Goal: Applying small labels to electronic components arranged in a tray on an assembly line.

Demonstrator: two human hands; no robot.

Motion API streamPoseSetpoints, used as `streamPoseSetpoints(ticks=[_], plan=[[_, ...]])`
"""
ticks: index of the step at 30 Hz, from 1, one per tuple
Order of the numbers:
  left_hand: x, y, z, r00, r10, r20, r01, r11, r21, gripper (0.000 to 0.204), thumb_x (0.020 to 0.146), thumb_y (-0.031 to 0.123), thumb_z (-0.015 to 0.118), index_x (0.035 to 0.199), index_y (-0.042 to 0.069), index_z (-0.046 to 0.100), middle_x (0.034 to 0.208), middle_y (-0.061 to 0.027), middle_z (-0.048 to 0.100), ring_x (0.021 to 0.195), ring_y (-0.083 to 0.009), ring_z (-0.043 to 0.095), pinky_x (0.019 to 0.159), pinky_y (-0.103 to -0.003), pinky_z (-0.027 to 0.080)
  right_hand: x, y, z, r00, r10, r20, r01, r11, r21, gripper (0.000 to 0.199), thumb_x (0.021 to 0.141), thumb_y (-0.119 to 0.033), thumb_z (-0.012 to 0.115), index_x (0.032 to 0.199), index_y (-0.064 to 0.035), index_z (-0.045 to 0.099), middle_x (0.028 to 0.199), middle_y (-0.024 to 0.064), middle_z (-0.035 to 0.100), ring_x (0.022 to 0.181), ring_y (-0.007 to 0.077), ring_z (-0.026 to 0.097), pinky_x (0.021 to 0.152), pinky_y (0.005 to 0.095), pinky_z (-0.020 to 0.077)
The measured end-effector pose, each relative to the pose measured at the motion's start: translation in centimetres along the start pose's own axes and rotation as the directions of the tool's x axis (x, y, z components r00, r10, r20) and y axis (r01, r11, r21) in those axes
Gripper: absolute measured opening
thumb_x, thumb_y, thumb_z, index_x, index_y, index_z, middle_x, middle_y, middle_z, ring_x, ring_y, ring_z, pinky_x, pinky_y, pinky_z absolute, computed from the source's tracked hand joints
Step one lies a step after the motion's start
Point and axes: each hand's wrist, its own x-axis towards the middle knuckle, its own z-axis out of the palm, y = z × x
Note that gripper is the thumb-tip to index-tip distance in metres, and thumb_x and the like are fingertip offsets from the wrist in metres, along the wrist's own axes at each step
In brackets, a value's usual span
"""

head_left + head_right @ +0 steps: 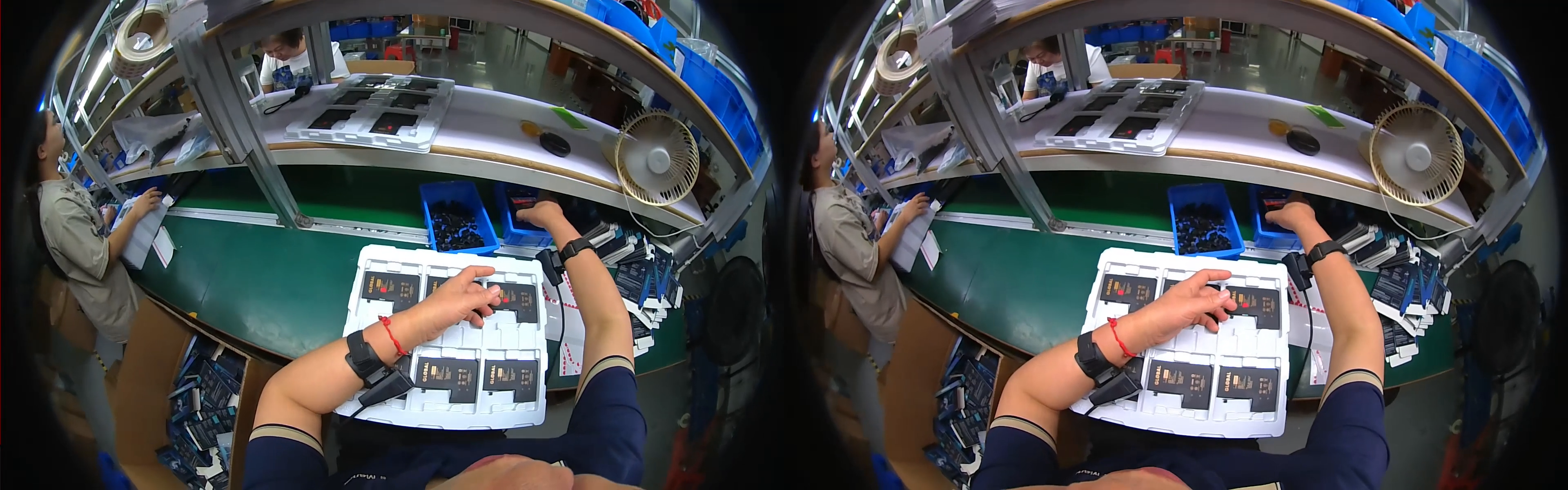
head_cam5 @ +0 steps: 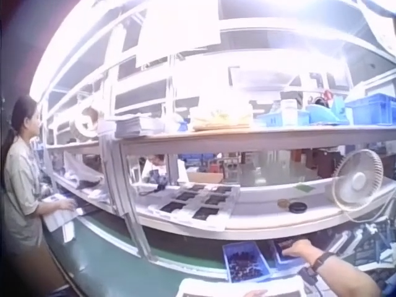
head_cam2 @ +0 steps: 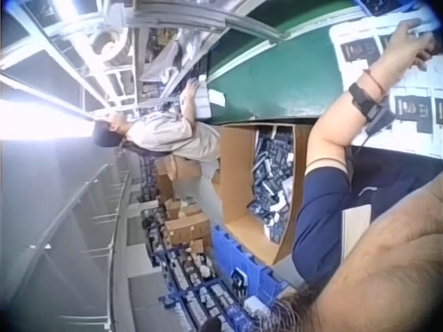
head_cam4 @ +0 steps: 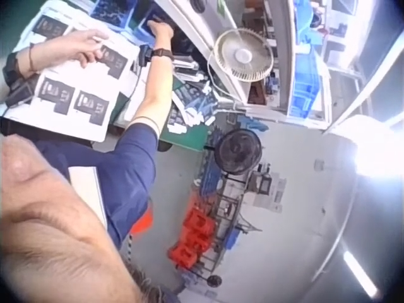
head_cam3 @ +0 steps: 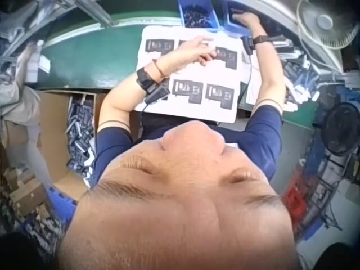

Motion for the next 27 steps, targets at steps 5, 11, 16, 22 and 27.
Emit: streamPoseSetpoints(ticks=[5,11,16,22,27], plan=[[-0.3,0.2,-0.1,1.0,-0.02,-0.004,0.02,0.998,0.055,0.057,0.099,0.028,0.056,0.144,0.002,0.032,0.115,-0.0166,0.06,0.094,-0.0158,0.057,0.079,-0.027,0.052,-1.6,-2.2,1.5,0.997,-0.056,-0.056,0.051,0.996,-0.074,0.102,0.066,-0.047,0.08,0.138,0.0094,0.036,0.134,0.0259,0.053,0.123,0.0337,0.055,0.101,0.0357,0.0461],[-0.1,0.2,0.0,1.0,-0.012,0.002,0.012,0.999,0.053,0.055,0.099,0.026,0.055,0.144,0.002,0.033,0.113,-0.0145,0.061,0.092,-0.0142,0.057,0.079,-0.026,0.051,-2.4,-2.0,0.8,0.995,-0.09,-0.046,0.086,0.992,-0.088,0.087,0.073,-0.043,0.078,0.136,0.0053,0.042,0.128,0.0231,0.058,0.119,0.0341,0.058,0.098,0.0377,0.0476],[-0.4,0.7,0.1,1.0,-0.015,0.008,0.014,0.993,0.114,0.048,0.099,0.024,0.055,0.139,0.002,0.039,0.113,-0.0138,0.061,0.091,-0.014,0.058,0.079,-0.026,0.051,-5.5,-3.3,-0.8,0.848,-0.46,-0.264,0.481,0.877,0.018,0.044,0.078,-0.027,0.076,0.114,-0.0041,0.066,0.113,0.0171,0.066,0.1,0.0307,0.065,0.087,0.038,0.0511],[-0.4,0.6,0.1,1.0,-0.03,-0.004,0.03,0.997,0.068,0.046,0.099,0.023,0.054,0.138,0.002,0.041,0.114,-0.0138,0.06,0.091,-0.0137,0.058,0.079,-0.025,0.051,-7.4,-4.0,-1.4,0.54,-0.811,0.223,0.794,0.579,0.186,0.036,0.082,-0.014,0.074,0.117,-0.0094,0.068,0.107,0.0108,0.066,0.086,0.0213,0.062,0.078,0.0334,0.0511],[-0.5,0.5,0.0,1.0,-0.024,0.018,0.023,0.995,0.097,0.044,0.099,0.024,0.055,0.136,0.003,0.043,0.114,-0.0136,0.06,0.093,-0.0137,0.058,0.08,-0.026,0.051,-7.0,-3.9,-0.4,0.523,-0.765,0.376,0.738,0.627,0.249,0.036,0.084,-0.017,0.072,0.118,-0.0086,0.066,0.103,0.0133,0.069,0.093,0.0248,0.065,0.084,0.0362,0.0507]])
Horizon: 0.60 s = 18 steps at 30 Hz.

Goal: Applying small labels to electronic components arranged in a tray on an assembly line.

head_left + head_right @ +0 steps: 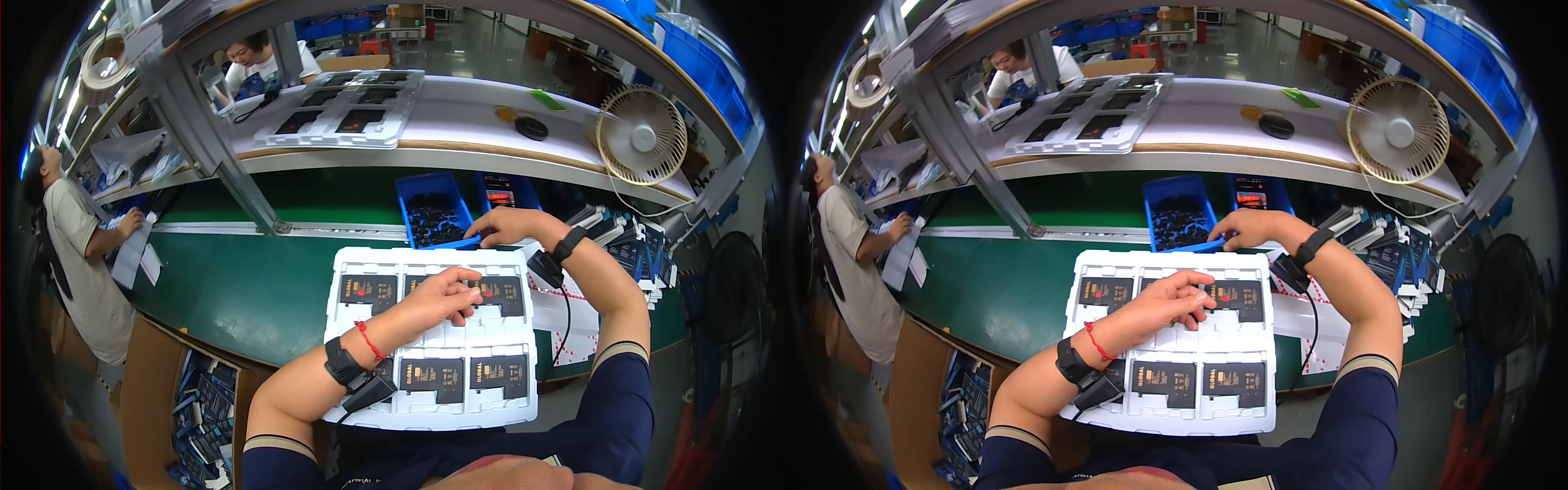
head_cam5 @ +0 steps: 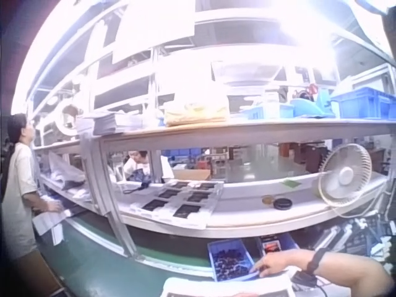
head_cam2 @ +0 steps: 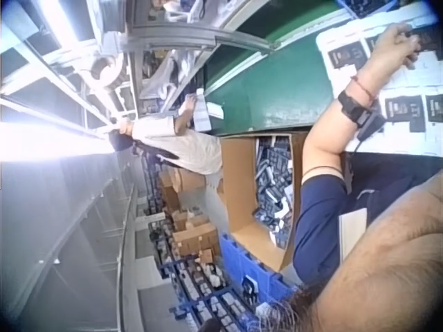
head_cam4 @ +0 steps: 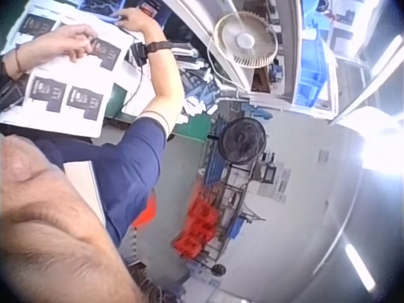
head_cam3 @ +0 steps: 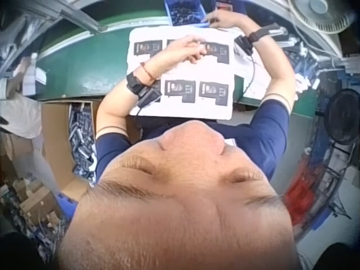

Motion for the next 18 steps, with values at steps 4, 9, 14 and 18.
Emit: streamPoseSetpoints(ticks=[4,9,14,18], plan=[[-0.1,0.0,-0.1,1.0,0.004,0.001,-0.004,1.0,-0.011,0.044,0.099,0.025,0.056,0.135,0.002,0.045,0.114,-0.0129,0.06,0.094,-0.0133,0.058,0.081,-0.026,0.051,0.4,-1.3,0.2,0.999,-0.035,-0.018,0.034,0.998,-0.044,0.03,0.08,-0.022,0.077,0.103,-0.0046,0.07,0.089,0.0147,0.07,0.082,0.0273,0.067,0.075,0.0367,0.0516],[0.4,-0.7,-0.3,1.0,0.011,0.012,-0.011,1.0,-0.019,0.043,0.099,0.026,0.056,0.133,0.002,0.047,0.113,-0.0127,0.061,0.092,-0.0132,0.059,0.081,-0.026,0.052,-0.3,-0.8,-0.3,0.965,-0.095,-0.242,0.059,0.986,-0.153,0.024,0.073,-0.019,0.08,0.085,-0.0006,0.07,0.078,0.017,0.069,0.072,0.0309,0.067,0.066,0.0374,0.0515],[0.2,-0.5,-0.4,1.0,0.01,0.01,-0.01,0.999,-0.035,0.043,0.099,0.025,0.057,0.133,0.002,0.047,0.112,-0.0122,0.061,0.092,-0.0133,0.059,0.08,-0.026,0.052,-2.0,-1.3,-1.6,0.891,-0.091,-0.445,0.037,0.991,-0.129,0.016,0.073,-0.012,0.077,0.081,-0.0014,0.07,0.071,0.0158,0.067,0.066,0.0299,0.066,0.064,0.036,0.0508],[0.1,-0.4,-0.5,1.0,0.013,0.004,-0.013,1.0,-0.023,0.043,0.098,0.026,0.057,0.133,0.002,0.047,0.112,-0.012,0.061,0.092,-0.0132,0.059,0.08,-0.025,0.052,-5.0,-2.2,-2.1,0.8,0.039,-0.599,-0.068,0.997,-0.025,0.015,0.072,-0.011,0.078,0.08,-0.0016,0.069,0.068,0.0142,0.066,0.061,0.0255,0.064,0.059,0.0341,0.049]])
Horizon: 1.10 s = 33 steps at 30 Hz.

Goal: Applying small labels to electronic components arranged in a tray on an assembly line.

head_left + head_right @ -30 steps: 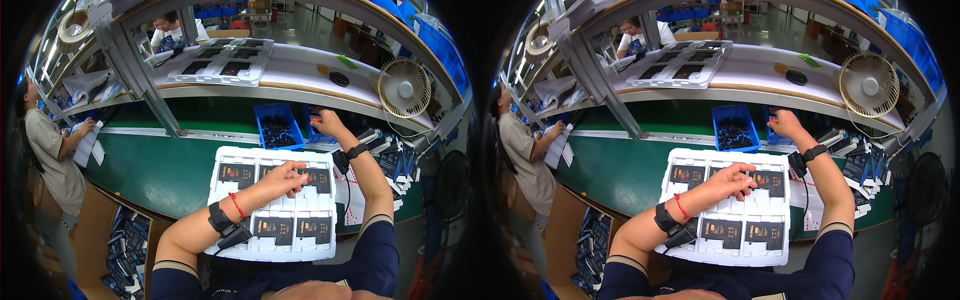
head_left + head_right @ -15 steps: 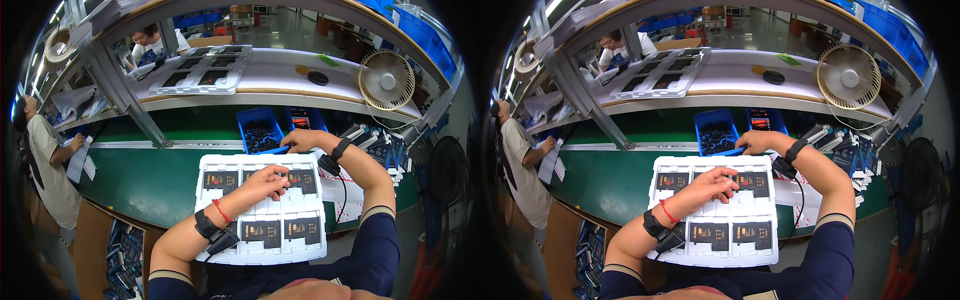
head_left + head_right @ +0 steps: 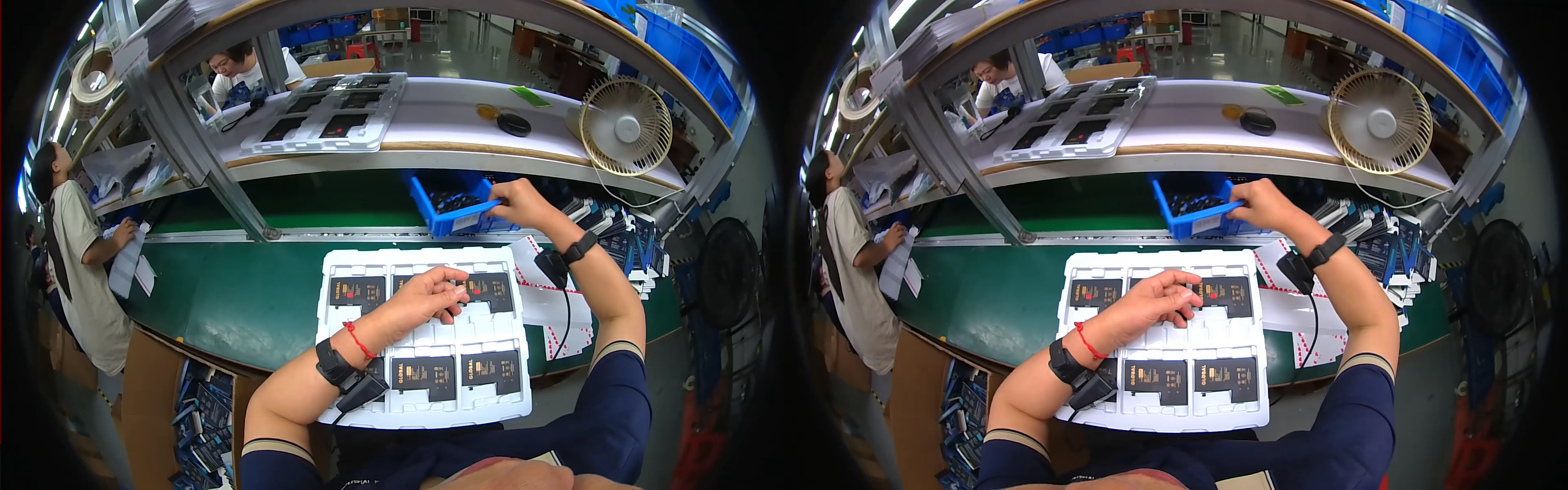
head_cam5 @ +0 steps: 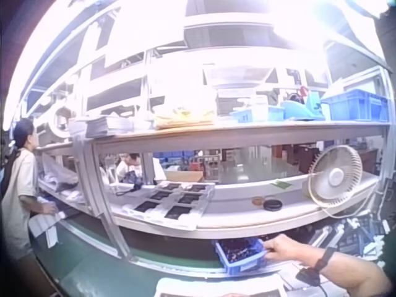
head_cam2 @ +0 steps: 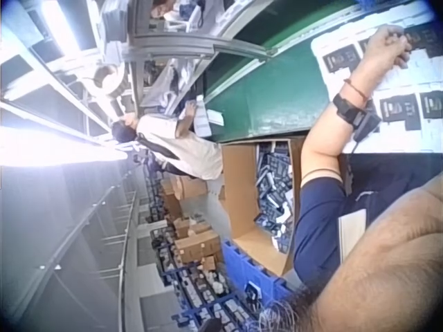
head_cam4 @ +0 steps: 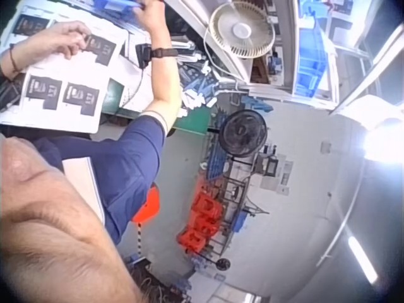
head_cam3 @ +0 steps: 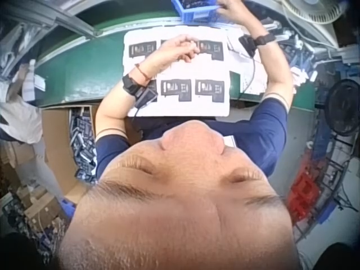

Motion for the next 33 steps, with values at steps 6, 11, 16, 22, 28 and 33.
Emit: streamPoseSetpoints(ticks=[6,11,16,22,28,33], plan=[[0.2,0.0,0.2,1.0,0.02,-0.006,-0.019,0.998,0.053,0.048,0.098,0.028,0.058,0.133,-0.001,0.046,0.105,-0.0129,0.063,0.086,-0.0129,0.058,0.076,-0.024,0.052,-3.0,5.0,-1.5,0.957,0.176,-0.232,-0.175,0.984,0.026,0.019,0.073,-0.01,0.078,0.081,0.0013,0.066,0.067,0.0161,0.065,0.058,0.0251,0.063,0.058,0.0332,0.049],[0.2,0.1,0.4,1.0,0.018,-0.009,-0.018,0.998,0.057,0.048,0.098,0.028,0.058,0.133,-0.002,0.046,0.105,-0.0133,0.063,0.086,-0.0132,0.058,0.076,-0.024,0.052,-4.1,8.6,-1.1,0.938,0.197,-0.285,-0.224,0.973,-0.064,0.022,0.074,-0.011,0.078,0.083,0.0026,0.064,0.068,0.019,0.063,0.06,0.0301,0.063,0.06,0.0352,0.0493],[0.1,0.3,0.4,1.0,-0.018,-0.002,0.018,0.998,0.058,0.044,0.098,0.026,0.057,0.134,0.001,0.047,0.111,-0.0127,0.062,0.092,-0.0136,0.059,0.081,-0.025,0.052,-4.9,9.4,-0.8,0.943,0.195,-0.27,-0.221,0.973,-0.068,0.021,0.075,-0.009,0.077,0.085,0.0033,0.063,0.071,0.0199,0.064,0.064,0.0317,0.064,0.063,0.036,0.0501],[0.0,0.4,0.3,1.0,-0.009,-0.006,0.009,0.998,0.067,0.044,0.098,0.027,0.056,0.133,0.001,0.047,0.111,-0.0124,0.062,0.092,-0.0134,0.059,0.081,-0.025,0.052,-4.8,8.2,-0.9,0.947,0.195,-0.254,-0.222,0.972,-0.08,0.017,0.078,-0.005,0.074,0.085,0.0042,0.062,0.07,0.0158,0.064,0.063,0.0197,0.063,0.062,0.0312,0.0499],[0.0,0.3,0.2,1.0,-0.006,-0.007,0.006,0.998,0.065,0.044,0.098,0.027,0.057,0.133,0.002,0.047,0.112,-0.0126,0.062,0.091,-0.0133,0.059,0.081,-0.026,0.052,-4.6,8.1,-1.0,0.952,0.203,-0.228,-0.225,0.972,-0.073,0.019,0.078,-0.006,0.074,0.088,0.0035,0.062,0.074,0.0185,0.065,0.066,0.0261,0.064,0.064,0.034,0.0499],[0.0,0.0,0.3,1.0,-0.002,-0.004,0.002,0.999,0.054,0.043,0.098,0.026,0.056,0.133,0.002,0.048,0.112,-0.0128,0.062,0.091,-0.0134,0.059,0.081,-0.026,0.052,-4.8,8.2,-1.4,0.96,0.217,-0.178,-0.229,0.972,-0.054,0.019,0.078,-0.007,0.073,0.09,0.0027,0.062,0.079,0.021,0.066,0.072,0.0329,0.066,0.067,0.0372,0.051]])
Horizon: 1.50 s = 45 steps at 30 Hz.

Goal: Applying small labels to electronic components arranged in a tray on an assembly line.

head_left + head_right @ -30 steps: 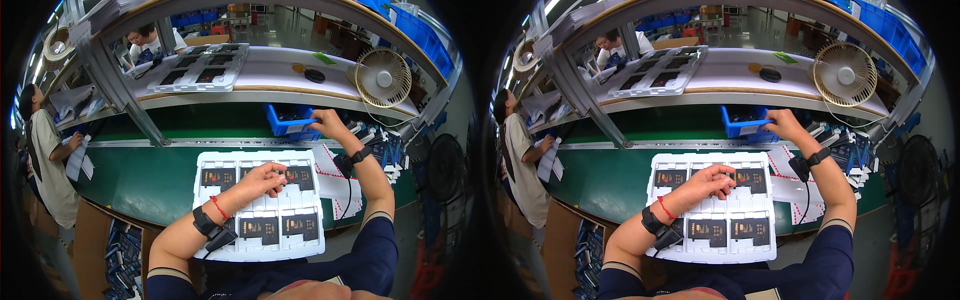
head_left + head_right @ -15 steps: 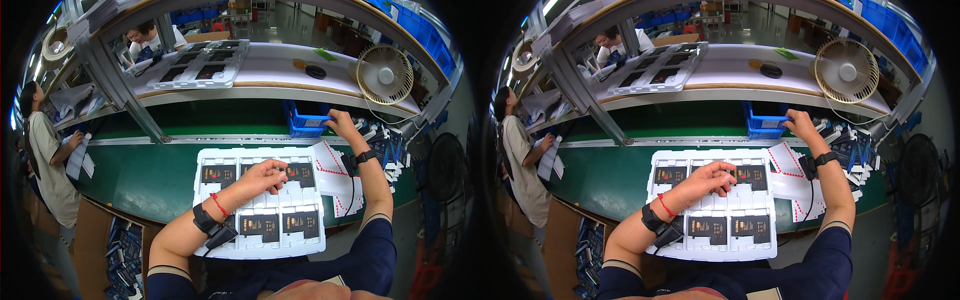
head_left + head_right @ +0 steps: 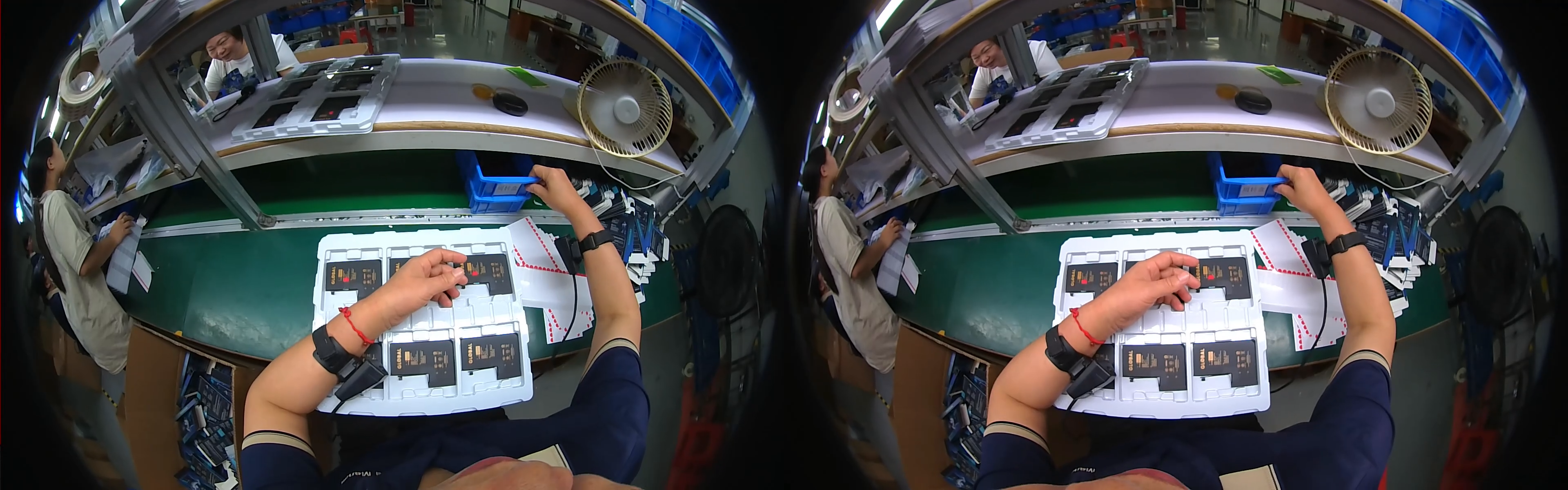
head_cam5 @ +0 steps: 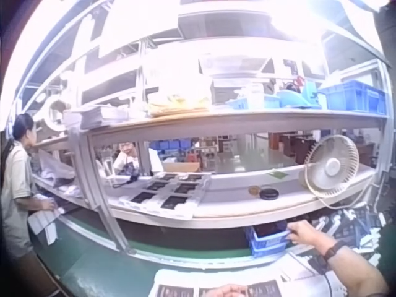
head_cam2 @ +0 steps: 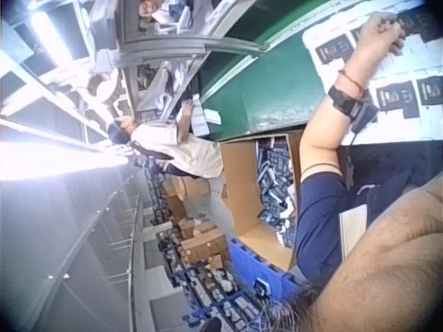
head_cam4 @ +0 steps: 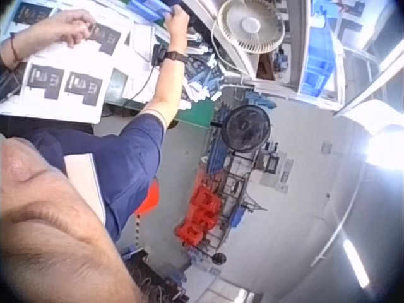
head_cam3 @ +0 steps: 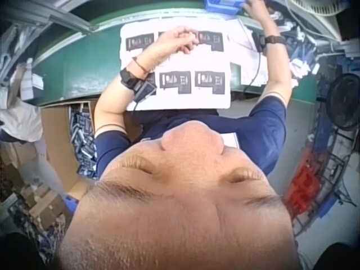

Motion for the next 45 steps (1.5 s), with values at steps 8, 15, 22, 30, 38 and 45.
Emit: streamPoseSetpoints(ticks=[8,15,22,30,38,45], plan=[[0.0,0.2,-0.2,1.0,0.016,-0.02,-0.017,0.998,-0.052,0.041,0.097,0.024,0.059,0.13,0.003,0.05,0.111,-0.0128,0.063,0.093,-0.0151,0.061,0.079,-0.027,0.053,-2.1,-1.9,-1.4,0.995,-0.042,-0.088,0.039,0.999,-0.03,0.054,0.079,-0.013,0.075,0.126,-0.0032,0.049,0.093,0.0216,0.066,0.086,0.0363,0.065,0.075,0.0416,0.0507],[0.1,0.3,0.2,1.0,0.009,-0.017,-0.01,0.999,-0.035,0.038,0.098,0.023,0.058,0.13,0.003,0.051,0.109,-0.0117,0.063,0.092,-0.0147,0.06,0.079,-0.027,0.052,-11.4,-2.7,-1.8,0.991,-0.061,-0.122,0.049,0.994,-0.101,0.016,0.076,-0.009,0.071,0.089,0.0004,0.068,0.088,0.0179,0.068,0.084,0.0364,0.065,0.076,0.0412,0.0514],[0.2,-0.6,-0.4,0.998,0.015,-0.053,-0.019,0.998,-0.063,0.037,0.098,0.023,0.058,0.128,0.002,0.052,0.108,-0.0124,0.063,0.089,-0.0151,0.062,0.076,-0.027,0.054,-15.4,-4.8,6.2,0.998,0.012,-0.063,-0.018,0.996,-0.093,0.023,0.079,-0.02,0.071,0.1,-0.0089,0.07,0.104,0.0114,0.065,0.108,0.0304,0.054,0.096,0.0424,0.0348],[0.5,0.3,0.0,0.997,0.029,-0.07,-0.037,0.994,-0.104,0.039,0.099,0.023,0.055,0.129,0.0,0.051,0.108,-0.0134,0.062,0.09,-0.0172,0.063,0.076,-0.028,0.055,-14.6,-4.8,7.9,0.98,-0.045,-0.194,0.013,0.986,-0.164,0.011,0.074,-0.011,0.072,0.085,-0.0094,0.071,0.098,0.0064,0.065,0.103,0.0271,0.054,0.092,0.0419,0.033],[-0.3,0.2,-0.8,0.988,0.072,-0.135,-0.086,0.991,-0.103,0.038,0.099,0.024,0.056,0.128,0.0,0.051,0.106,-0.0123,0.062,0.089,-0.0159,0.062,0.079,-0.028,0.055,-14.1,-5.6,8.8,0.978,-0.117,-0.175,0.079,0.975,-0.209,0.013,0.074,-0.004,0.066,0.086,-0.0057,0.07,0.1,0.0075,0.062,0.102,0.0281,0.052,0.091,0.0417,0.0338],[-1.8,4.0,-2.4,0.852,0.397,-0.342,-0.449,0.889,-0.086,0.032,0.098,0.021,0.057,0.122,0.0,0.056,0.106,-0.0143,0.065,0.09,-0.0182,0.064,0.079,-0.032,0.055,-14.3,-5.3,8.7,0.976,-0.115,-0.187,0.09,0.986,-0.139,0.004,0.077,0.003,0.057,0.079,0.0016,0.061,0.085,0.0171,0.057,0.085,0.0363,0.055,0.073,0.0433,0.0424]])
